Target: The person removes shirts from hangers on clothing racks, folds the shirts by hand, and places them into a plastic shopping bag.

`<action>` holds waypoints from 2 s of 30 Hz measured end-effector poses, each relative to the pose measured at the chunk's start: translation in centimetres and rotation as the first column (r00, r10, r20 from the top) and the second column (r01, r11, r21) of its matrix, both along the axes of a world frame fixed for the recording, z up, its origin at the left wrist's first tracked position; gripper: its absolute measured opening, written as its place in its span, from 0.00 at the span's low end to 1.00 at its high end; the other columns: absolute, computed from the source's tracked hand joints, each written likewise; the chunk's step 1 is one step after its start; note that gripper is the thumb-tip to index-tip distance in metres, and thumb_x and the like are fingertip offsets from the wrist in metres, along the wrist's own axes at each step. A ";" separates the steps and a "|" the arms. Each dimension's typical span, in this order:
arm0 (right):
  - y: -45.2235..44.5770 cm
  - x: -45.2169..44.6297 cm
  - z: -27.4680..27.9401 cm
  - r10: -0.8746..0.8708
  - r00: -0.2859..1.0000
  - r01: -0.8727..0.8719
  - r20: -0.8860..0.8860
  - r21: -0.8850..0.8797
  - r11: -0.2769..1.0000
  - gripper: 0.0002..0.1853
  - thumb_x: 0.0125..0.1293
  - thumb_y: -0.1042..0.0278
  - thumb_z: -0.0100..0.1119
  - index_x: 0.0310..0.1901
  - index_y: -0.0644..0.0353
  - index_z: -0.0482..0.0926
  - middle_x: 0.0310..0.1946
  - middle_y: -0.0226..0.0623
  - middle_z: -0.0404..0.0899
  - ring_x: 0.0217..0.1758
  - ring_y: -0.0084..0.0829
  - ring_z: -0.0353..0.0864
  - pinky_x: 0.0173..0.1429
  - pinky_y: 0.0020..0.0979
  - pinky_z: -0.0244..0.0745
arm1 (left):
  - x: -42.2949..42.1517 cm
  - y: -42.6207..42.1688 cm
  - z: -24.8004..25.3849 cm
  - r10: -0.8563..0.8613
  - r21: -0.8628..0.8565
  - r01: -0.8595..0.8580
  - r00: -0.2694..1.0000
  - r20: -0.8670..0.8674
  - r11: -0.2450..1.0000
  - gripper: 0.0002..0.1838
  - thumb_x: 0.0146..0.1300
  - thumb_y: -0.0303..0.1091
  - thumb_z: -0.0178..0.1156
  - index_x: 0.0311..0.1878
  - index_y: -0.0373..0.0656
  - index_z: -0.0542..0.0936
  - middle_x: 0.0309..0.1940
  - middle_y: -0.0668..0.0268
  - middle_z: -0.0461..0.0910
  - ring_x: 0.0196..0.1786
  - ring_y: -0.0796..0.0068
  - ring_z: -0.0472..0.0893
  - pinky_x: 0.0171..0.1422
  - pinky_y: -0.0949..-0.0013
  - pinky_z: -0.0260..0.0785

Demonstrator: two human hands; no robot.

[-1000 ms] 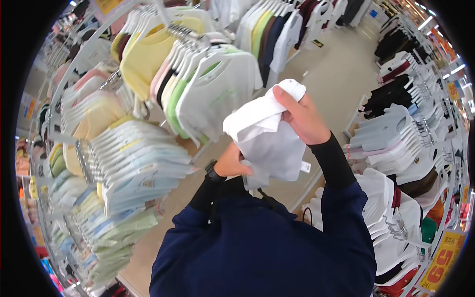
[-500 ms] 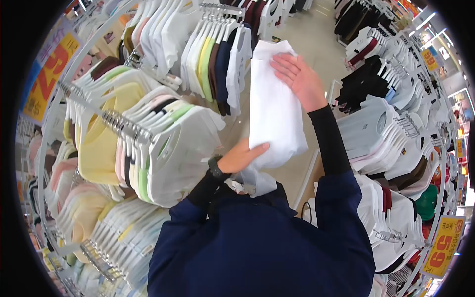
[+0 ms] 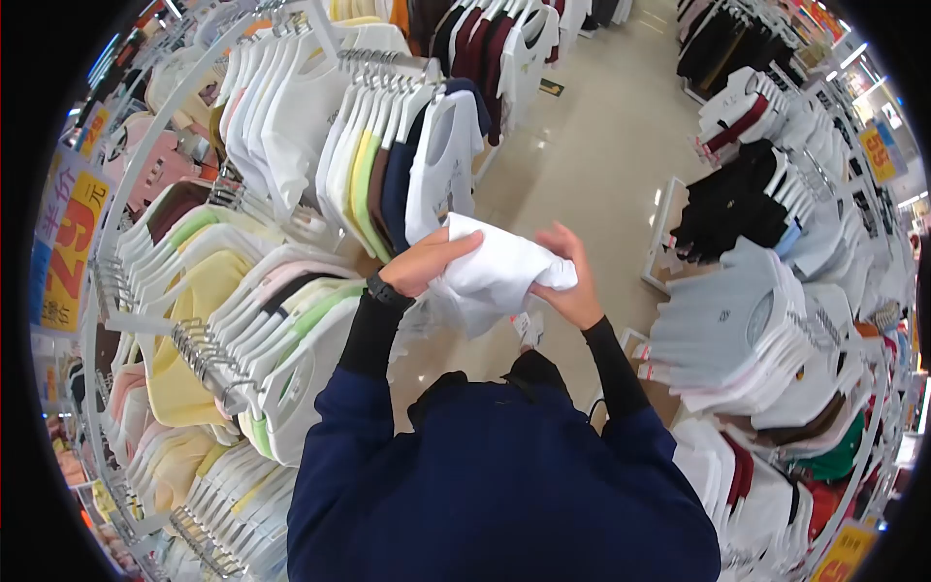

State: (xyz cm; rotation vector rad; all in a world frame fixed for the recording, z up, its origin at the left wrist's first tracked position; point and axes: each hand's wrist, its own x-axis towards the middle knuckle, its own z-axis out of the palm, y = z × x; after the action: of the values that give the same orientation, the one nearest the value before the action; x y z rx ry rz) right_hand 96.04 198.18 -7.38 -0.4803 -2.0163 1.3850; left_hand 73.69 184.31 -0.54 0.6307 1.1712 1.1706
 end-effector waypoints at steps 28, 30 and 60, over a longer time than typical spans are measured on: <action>53.6 -12.2 11.0 0.432 0.881 -0.454 0.191 0.090 0.886 0.12 0.58 0.78 0.65 0.44 0.61 0.77 0.37 0.35 0.80 0.42 0.31 0.80 0.47 0.31 0.74 | -4.2 50.1 6.4 0.113 0.153 0.132 0.270 -0.956 0.979 0.19 0.53 0.51 0.67 0.36 0.43 0.83 0.25 0.56 0.81 0.30 0.52 0.81 0.36 0.56 0.73; 58.1 -13.5 9.6 0.364 0.920 -0.376 0.148 0.068 0.924 0.13 0.59 0.78 0.65 0.45 0.61 0.76 0.38 0.35 0.80 0.45 0.29 0.79 0.50 0.31 0.73 | -5.7 54.5 6.6 0.074 0.118 0.215 0.202 -0.977 0.969 0.19 0.57 0.51 0.61 0.29 0.42 0.83 0.22 0.54 0.80 0.29 0.49 0.80 0.33 0.52 0.71; 109.8 -25.4 -4.3 0.054 0.971 -0.236 -0.233 -0.896 0.377 0.15 0.69 0.66 0.51 0.56 0.56 0.75 0.53 0.41 0.78 0.58 0.39 0.76 0.57 0.40 0.73 | -17.1 106.4 4.1 0.619 -0.038 -0.618 0.782 0.072 0.785 0.12 0.73 0.42 0.52 0.48 0.44 0.74 0.26 0.79 0.70 0.22 0.91 0.61 0.26 0.81 0.50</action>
State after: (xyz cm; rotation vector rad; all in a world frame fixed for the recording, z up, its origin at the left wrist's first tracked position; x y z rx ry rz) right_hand 70.67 308.02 -11.71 -0.6101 -0.9402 2.5452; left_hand 56.59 290.68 3.56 0.1681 1.3616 1.7252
